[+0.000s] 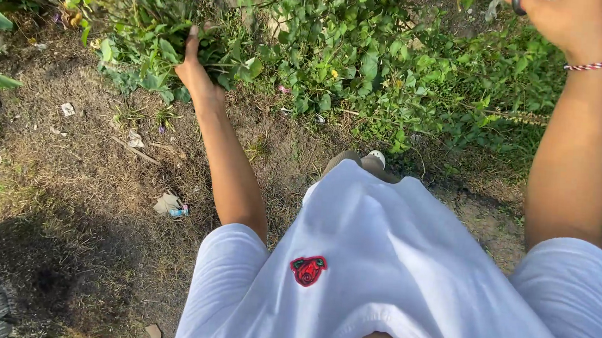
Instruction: Pruning and collecting leaves from a plant in an outdoor backyard area using scissors.
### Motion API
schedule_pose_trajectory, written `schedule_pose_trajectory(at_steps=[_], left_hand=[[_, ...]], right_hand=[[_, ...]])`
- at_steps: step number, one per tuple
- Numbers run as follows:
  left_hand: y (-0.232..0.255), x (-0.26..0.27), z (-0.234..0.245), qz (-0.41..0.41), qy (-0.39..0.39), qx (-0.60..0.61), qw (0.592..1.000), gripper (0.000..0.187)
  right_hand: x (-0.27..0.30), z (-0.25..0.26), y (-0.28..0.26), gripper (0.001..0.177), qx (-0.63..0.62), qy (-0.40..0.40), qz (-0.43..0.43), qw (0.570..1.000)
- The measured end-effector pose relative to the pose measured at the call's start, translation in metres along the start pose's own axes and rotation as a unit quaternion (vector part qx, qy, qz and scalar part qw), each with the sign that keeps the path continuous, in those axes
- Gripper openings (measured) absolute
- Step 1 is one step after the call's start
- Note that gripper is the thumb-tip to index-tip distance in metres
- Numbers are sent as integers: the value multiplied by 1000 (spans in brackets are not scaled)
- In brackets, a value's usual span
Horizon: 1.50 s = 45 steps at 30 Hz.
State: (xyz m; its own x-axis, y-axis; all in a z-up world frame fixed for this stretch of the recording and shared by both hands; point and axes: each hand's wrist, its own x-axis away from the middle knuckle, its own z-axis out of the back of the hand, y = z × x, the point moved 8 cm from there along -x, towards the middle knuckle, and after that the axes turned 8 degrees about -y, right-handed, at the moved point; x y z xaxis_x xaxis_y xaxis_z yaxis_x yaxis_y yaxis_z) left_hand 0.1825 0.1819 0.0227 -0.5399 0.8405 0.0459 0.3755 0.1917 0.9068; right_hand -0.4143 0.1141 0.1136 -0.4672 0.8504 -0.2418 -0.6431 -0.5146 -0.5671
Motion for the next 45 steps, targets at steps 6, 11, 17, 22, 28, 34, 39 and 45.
schedule_pose_trajectory(at_steps=[6,11,17,22,28,34,39,45], left_hand=[[-52,45,67,54,50,46,996,40],[-142,93,97,180,127,51,974,31],[-212,178,51,417,66,16,907,33],[-353,190,39,440,-74,131,885,44],[-373,215,-45,525,-74,18,847,48],[-397,246,-96,541,-194,126,809,49],[-435,251,-54,476,-174,151,849,44],[-451,225,12,474,-83,-52,875,47]], right_hand=[[106,-27,74,34,18,35,-225,973],[118,-76,35,37,-133,21,-229,964],[129,-126,68,42,91,27,-191,977],[158,-167,95,58,270,-64,-275,921],[183,-234,21,69,-100,-220,-419,875],[183,-291,-17,53,-282,-287,-362,841],[169,-297,-19,49,-405,-341,-261,808],[107,-287,46,52,-313,-366,-320,816]])
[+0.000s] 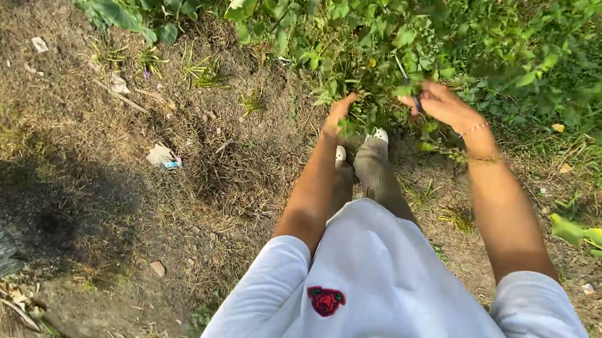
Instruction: Pruning and collecting leaves from a plant in an outdoor backyard area using scissors.
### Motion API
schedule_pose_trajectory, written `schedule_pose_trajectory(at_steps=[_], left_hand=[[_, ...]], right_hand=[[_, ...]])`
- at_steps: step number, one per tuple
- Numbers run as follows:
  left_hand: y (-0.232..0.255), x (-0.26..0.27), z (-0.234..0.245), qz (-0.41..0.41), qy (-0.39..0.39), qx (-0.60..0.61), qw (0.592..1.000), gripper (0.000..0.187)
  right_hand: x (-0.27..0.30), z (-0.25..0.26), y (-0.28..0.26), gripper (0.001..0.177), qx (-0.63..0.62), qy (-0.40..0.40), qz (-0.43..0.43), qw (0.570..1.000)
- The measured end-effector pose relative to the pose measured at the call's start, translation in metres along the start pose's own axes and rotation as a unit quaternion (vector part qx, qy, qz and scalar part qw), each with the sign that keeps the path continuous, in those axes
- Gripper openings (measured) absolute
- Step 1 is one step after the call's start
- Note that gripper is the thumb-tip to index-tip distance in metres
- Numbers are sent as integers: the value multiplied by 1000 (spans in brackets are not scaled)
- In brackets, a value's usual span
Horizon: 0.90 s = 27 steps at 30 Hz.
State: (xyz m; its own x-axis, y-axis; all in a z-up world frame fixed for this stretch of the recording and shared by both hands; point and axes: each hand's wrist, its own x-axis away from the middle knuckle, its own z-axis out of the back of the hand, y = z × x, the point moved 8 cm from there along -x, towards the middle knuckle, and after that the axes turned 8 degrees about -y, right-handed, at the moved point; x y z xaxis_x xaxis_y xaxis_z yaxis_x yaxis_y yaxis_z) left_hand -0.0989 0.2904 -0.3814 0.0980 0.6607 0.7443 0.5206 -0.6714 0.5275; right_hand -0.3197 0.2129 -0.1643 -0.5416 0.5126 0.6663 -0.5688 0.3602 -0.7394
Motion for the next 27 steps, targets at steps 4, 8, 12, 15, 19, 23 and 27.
schedule_pose_trajectory(at_steps=[4,8,12,15,19,23,27], left_hand=[[35,44,-6,-34,45,48,997,43],[66,74,-17,-58,73,25,995,40],[71,84,-24,-47,84,-5,995,39],[58,70,-15,-65,105,8,992,40],[48,63,-3,-5,154,-80,985,42],[59,62,-8,-27,175,-103,979,42],[77,36,-3,-91,173,-124,973,35]], right_hand=[[-96,8,22,67,51,-52,44,996],[-129,8,-6,70,31,-55,-94,994],[-153,15,-18,53,23,-32,-105,994],[-223,30,79,57,-51,-71,13,996],[-134,26,-23,56,51,-16,-50,997],[-159,26,17,46,-111,-57,10,992],[-166,28,36,37,-383,-140,90,909]])
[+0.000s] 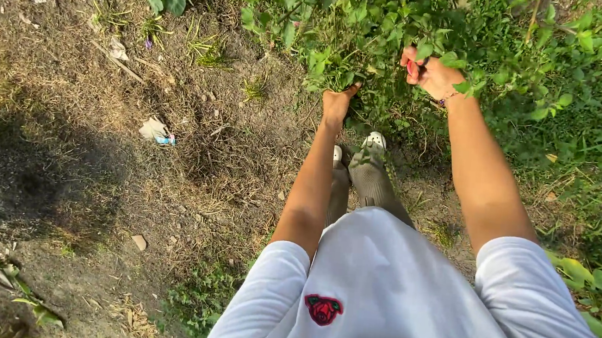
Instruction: Pruning and collecting leaves from a plant in an outdoor backyard area using scissors.
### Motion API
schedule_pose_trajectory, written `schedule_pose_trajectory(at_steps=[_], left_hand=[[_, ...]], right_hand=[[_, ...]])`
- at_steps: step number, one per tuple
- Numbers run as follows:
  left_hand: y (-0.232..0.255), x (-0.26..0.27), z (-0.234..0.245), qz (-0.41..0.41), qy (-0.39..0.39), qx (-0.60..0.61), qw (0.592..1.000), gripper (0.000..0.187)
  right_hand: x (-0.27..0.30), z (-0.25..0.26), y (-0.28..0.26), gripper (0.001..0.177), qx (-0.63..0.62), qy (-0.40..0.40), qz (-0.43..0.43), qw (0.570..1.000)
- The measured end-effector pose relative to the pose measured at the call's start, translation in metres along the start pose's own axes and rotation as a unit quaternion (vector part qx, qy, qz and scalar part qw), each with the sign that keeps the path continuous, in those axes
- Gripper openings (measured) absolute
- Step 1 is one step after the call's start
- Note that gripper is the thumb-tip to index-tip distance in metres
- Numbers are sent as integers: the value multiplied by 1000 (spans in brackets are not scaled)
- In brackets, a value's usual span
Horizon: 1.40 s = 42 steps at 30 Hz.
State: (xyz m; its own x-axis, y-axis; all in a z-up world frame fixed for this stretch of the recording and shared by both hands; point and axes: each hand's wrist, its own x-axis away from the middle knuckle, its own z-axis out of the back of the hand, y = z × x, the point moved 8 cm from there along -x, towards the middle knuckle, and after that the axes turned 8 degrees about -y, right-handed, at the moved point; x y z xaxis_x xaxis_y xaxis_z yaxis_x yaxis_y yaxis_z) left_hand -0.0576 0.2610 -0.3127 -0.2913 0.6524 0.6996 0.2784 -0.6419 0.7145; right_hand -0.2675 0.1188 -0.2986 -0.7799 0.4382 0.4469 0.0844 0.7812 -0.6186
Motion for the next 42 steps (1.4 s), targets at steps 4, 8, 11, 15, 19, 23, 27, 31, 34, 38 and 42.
schedule_pose_trajectory(at_steps=[4,8,11,15,19,23,27,31,34,38,42], left_hand=[[13,-32,-15,-65,34,-29,997,19],[-19,-58,-3,-47,79,-167,982,18],[-53,-48,2,-76,-20,17,997,16],[-26,1,0,-146,-55,31,987,25],[-22,14,0,-74,-41,34,996,21],[-58,-2,13,32,15,-28,999,35],[-63,20,48,18,78,16,997,34],[-40,51,96,-100,144,107,979,18],[-56,50,133,-122,180,42,975,18],[-66,53,140,-107,180,45,977,19],[-50,69,115,-87,191,78,975,27]], right_hand=[[21,-22,-18,23,-153,8,64,986],[8,-7,-14,44,80,14,-50,995],[-17,45,13,46,269,76,-207,938],[-30,50,25,40,155,11,-162,975],[-24,43,26,34,-93,-101,36,990],[7,24,12,37,231,82,-108,964],[21,-38,-2,52,394,27,-71,916],[63,-61,-1,63,493,71,-120,859],[98,-71,-1,60,501,131,-116,848],[149,-48,5,56,456,233,-85,854],[221,51,28,40,575,387,-131,709]])
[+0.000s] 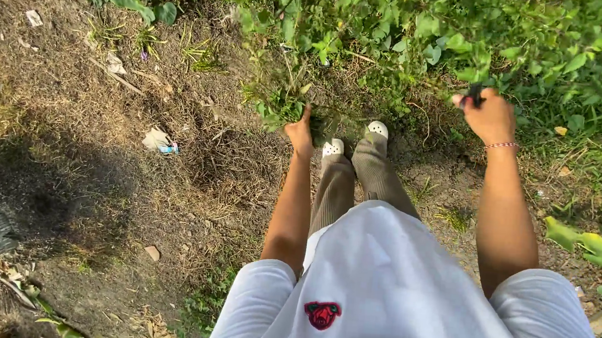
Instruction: Pruning and collecting leaves from a plant in an outdoor backyard area using scissors.
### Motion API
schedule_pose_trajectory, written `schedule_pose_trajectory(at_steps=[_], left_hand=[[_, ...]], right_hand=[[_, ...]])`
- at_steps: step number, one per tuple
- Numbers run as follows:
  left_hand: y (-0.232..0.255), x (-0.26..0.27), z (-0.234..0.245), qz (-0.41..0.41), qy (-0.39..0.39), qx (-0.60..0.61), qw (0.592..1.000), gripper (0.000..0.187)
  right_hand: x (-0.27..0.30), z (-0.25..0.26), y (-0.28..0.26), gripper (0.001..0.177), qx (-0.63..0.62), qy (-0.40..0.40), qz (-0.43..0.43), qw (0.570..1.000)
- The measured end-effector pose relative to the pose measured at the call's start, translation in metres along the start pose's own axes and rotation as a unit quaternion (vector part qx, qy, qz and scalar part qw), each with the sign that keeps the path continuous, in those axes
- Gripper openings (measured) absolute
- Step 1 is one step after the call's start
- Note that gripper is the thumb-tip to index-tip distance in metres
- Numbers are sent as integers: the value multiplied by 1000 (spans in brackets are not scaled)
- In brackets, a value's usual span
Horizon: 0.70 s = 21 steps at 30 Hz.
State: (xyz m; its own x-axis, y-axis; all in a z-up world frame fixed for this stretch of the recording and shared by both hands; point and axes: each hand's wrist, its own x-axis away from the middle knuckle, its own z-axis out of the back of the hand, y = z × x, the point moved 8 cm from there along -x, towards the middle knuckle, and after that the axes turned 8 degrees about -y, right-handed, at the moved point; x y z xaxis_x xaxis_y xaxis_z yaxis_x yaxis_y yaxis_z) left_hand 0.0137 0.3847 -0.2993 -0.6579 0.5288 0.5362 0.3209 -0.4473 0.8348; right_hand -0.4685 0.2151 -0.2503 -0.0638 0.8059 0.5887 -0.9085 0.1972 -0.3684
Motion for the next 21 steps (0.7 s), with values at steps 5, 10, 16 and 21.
schedule_pose_trajectory(at_steps=[5,10,16,21], left_hand=[[-61,3,-33,125,17,-53,991,45],[-100,37,-81,223,-8,-104,969,51],[-109,57,-167,154,-177,109,966,31],[-91,56,-198,5,-225,36,974,31]], right_hand=[[41,81,-14,32,-197,83,61,975],[-3,79,-48,31,-296,-17,74,952],[-38,59,-72,36,-352,-82,93,928],[-110,-47,-32,32,-383,-174,119,899]])
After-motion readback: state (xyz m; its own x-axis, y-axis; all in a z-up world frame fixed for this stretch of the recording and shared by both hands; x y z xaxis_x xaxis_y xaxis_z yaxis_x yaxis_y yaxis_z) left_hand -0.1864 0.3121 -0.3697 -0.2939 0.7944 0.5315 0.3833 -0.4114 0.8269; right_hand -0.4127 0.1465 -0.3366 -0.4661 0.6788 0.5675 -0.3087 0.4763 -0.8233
